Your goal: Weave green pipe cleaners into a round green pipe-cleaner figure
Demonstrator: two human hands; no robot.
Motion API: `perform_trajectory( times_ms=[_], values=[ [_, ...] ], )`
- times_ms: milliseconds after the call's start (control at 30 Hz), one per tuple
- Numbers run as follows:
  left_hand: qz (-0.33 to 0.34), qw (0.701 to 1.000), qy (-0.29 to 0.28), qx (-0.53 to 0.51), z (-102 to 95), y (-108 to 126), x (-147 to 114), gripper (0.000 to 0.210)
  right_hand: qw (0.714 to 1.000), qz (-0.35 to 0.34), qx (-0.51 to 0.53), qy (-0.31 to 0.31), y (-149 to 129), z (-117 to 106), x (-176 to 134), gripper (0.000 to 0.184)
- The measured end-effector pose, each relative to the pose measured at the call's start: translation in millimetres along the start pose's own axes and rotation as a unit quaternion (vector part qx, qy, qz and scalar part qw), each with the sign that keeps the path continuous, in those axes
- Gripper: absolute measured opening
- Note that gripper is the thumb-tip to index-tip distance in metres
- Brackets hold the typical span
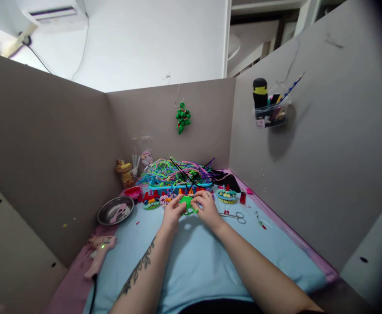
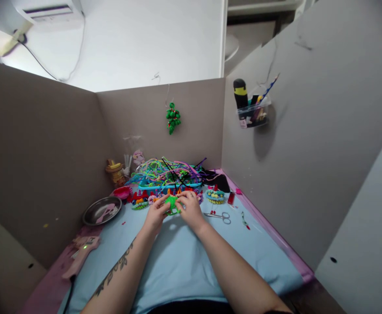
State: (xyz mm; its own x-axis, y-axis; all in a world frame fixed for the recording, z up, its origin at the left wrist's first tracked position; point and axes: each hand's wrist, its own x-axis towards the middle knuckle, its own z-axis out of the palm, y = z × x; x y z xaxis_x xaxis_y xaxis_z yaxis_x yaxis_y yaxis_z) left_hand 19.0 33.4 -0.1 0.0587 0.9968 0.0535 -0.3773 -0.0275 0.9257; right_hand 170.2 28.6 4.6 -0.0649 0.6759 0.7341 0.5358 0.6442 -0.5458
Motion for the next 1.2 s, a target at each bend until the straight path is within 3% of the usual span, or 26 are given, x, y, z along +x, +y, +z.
perform_trajectory(
  times_ms=[133,400,600,733,900,1033,1200],
  values=[
    [0.012,1.0,-0.007,0.007,0.5,0.0,-0.7,0.066,1.0,0.023,0.012,0.0,3.1,0.1,0.9,0.002],
    [-0.002,1.0,-0.02,0.011,0.9,1.6,-1.9,0.064,0.988,0.112,0.089,-0.053,19.2,9.5,1.2,0.014],
    [-0.01,0.999,0.013,-0.034,-1.8,2.5,-0.6,0.065,0.981,0.09,0.157,-0.072,23.9,15.3,-0.6,0.013],
    [-0.007,0.997,0.018,-0.07,-3.6,4.5,-1.8,0.067,0.99,0.073,0.118,-0.036,9.9,14.4,-2.4,0.03],
    [-0.016,0.998,0.013,-0.066,-1.3,3.4,-3.5,0.067,0.997,0.055,0.055,0.026,-3.0,10.5,-2.3,0.014],
    [-0.02,0.998,0.01,-0.061,1.1,2.6,-3.9,0.065,0.996,0.055,0.065,0.024,-1.3,11.2,-1.6,0.018],
    [-0.021,0.999,0.003,-0.04,2.1,5.0,-4.9,0.069,0.989,0.102,0.108,0.0,5.2,16.4,-3.1,0.008]
  ],
)
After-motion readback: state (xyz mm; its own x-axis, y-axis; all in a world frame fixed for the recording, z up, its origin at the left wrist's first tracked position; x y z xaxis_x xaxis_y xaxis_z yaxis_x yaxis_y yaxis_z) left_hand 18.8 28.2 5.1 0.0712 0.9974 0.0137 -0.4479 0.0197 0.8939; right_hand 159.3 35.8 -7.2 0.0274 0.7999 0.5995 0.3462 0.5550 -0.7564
